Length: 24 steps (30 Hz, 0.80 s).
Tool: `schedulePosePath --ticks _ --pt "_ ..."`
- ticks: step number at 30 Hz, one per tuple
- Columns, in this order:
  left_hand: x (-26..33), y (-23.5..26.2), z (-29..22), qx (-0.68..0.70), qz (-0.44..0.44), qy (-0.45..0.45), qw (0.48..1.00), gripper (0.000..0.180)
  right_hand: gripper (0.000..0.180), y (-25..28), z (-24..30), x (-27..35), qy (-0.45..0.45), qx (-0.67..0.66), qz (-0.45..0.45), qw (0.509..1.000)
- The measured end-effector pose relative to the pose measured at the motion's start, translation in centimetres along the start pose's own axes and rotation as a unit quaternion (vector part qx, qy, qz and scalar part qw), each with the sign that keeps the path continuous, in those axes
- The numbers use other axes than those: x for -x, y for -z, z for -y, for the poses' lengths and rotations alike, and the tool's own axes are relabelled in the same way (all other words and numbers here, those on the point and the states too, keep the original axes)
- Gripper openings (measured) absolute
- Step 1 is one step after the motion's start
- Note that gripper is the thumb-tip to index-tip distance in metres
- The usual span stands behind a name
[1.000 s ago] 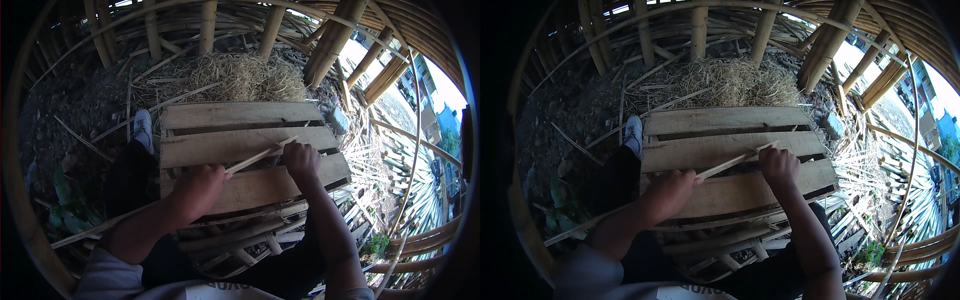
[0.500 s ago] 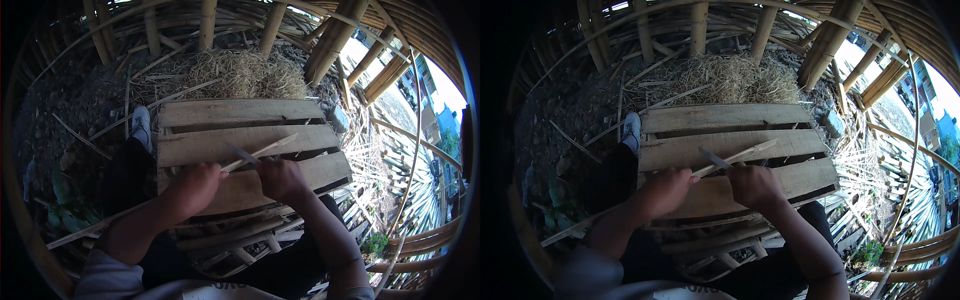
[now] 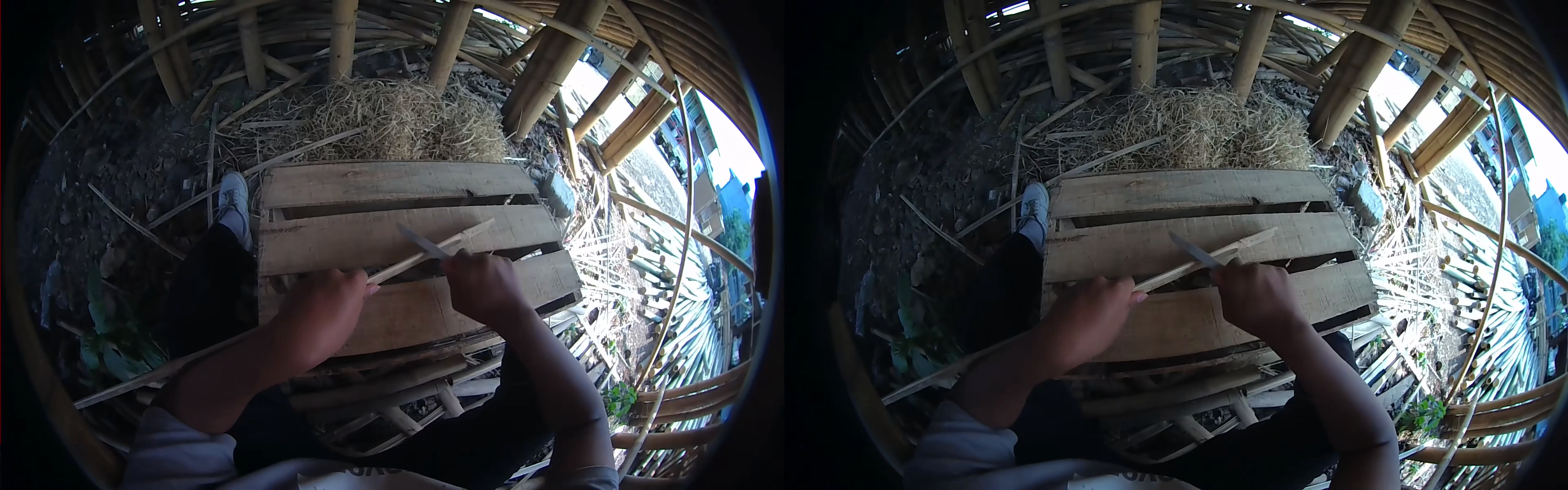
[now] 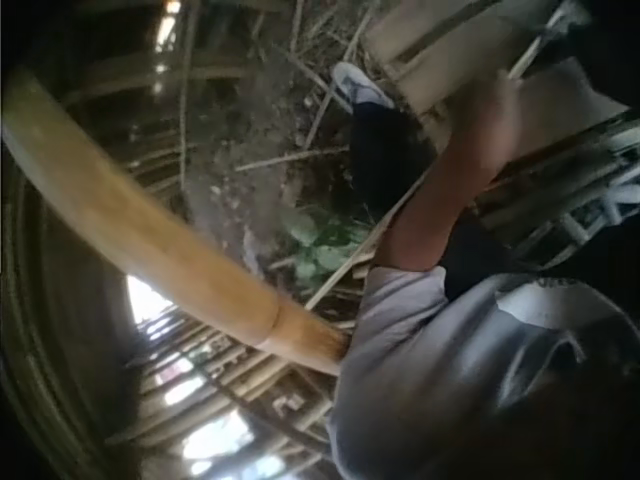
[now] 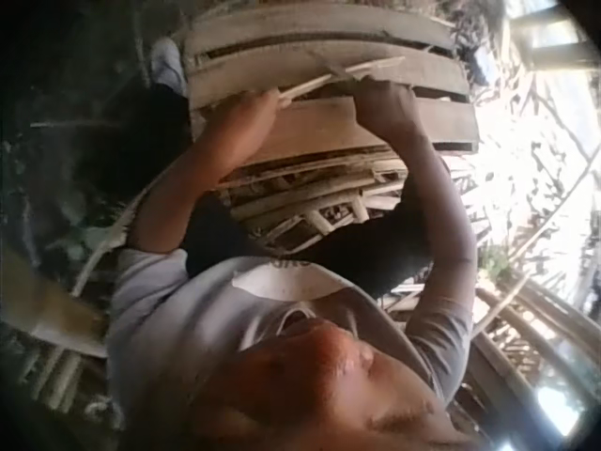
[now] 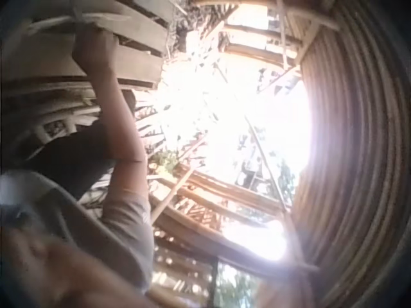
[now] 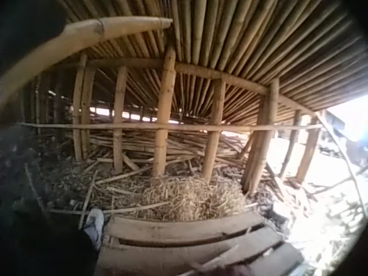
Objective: The person uses a knife to shave and smooth a thin bamboo stick held over a wooden pallet. The person repeatedly draws the knife along the stick's length, rotating it to work different sides, and occasionally repositions the stick to continue shaving.
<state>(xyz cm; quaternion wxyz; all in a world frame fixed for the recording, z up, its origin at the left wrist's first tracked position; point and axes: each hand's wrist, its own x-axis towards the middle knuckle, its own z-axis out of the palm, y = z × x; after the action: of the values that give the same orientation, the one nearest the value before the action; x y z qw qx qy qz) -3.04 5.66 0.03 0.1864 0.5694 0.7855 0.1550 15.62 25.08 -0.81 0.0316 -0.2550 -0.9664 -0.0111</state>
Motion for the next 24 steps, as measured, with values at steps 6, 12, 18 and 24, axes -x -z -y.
schedulePosePath --ticks 6,12,18,24 --pt "0.0 0.7 -0.3 0.02 0.009 0.015 1.0 0.037 0.014 -0.8 -2.7 -1.1 -0.039 0.065 0.013 0.997" --pt "0.5 0.0 0.6 0.003 -0.019 -0.024 1.0 0.039 0.035 -0.2 -1.2 -0.6 -0.094 0.024 -0.024 0.995" --pt "0.1 0.6 -0.3 0.001 0.007 0.011 1.0 0.038 0.028 -0.5 -2.7 -0.7 -0.124 -0.016 -0.023 0.992" --pt "-0.2 0.0 -0.4 -0.003 -0.01 0.011 1.0 0.037 0.035 -2.1 -3.3 -0.9 -0.089 0.001 -0.058 0.994"
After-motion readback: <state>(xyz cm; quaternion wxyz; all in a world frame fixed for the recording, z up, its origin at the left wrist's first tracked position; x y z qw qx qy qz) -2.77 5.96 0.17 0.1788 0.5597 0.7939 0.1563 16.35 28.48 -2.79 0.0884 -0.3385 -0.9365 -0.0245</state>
